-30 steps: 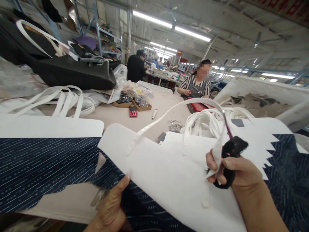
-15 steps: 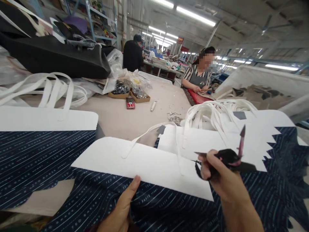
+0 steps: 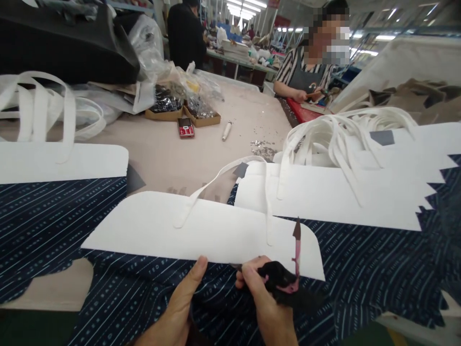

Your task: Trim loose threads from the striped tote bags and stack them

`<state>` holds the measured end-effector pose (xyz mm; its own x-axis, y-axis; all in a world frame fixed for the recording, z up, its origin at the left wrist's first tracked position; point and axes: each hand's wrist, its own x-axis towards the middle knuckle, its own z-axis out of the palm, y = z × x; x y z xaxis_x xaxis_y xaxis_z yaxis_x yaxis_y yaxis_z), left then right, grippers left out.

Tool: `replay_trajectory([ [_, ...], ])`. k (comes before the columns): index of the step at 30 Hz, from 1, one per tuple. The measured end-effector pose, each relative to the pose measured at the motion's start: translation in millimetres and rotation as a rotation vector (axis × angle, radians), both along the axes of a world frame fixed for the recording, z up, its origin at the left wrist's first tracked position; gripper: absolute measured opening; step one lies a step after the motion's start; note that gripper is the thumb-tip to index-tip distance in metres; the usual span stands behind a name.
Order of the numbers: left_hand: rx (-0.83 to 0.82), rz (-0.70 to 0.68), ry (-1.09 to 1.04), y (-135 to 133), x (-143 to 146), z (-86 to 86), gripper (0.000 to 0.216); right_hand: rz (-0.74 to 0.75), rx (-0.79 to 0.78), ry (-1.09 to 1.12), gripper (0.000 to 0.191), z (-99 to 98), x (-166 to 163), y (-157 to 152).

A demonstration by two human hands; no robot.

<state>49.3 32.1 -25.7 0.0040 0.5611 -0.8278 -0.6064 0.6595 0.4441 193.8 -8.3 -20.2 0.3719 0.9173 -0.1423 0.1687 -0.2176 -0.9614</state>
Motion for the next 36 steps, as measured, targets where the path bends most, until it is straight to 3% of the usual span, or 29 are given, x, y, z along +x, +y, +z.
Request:
replay_trajectory([
  [7, 0.144, -0.066, 0.063, 8.8, -7.2, -22.9, 0.046, 0.024, 0.117, -0.013, 0.028, -9.3, -11.3, -4.0],
  [19, 0.139, -0.152, 0.075, 5.8, -14.6, -7.1, 0.054, 0.064, 0.059, -0.092, 0.026, -9.9, -10.8, -4.3],
  [27, 0.104, -0.134, 0.067, 5.1, -16.4, -13.8, 0.060, 0.071, 0.101, -0.050, 0.025, -15.1, -9.9, -5.1],
  [36, 0.103, -0.149, 0.044, 3.5, -15.6, -15.0, 0.047, 0.054, 0.104, -0.078, 0.027, -13.9, -12.2, -2.9],
])
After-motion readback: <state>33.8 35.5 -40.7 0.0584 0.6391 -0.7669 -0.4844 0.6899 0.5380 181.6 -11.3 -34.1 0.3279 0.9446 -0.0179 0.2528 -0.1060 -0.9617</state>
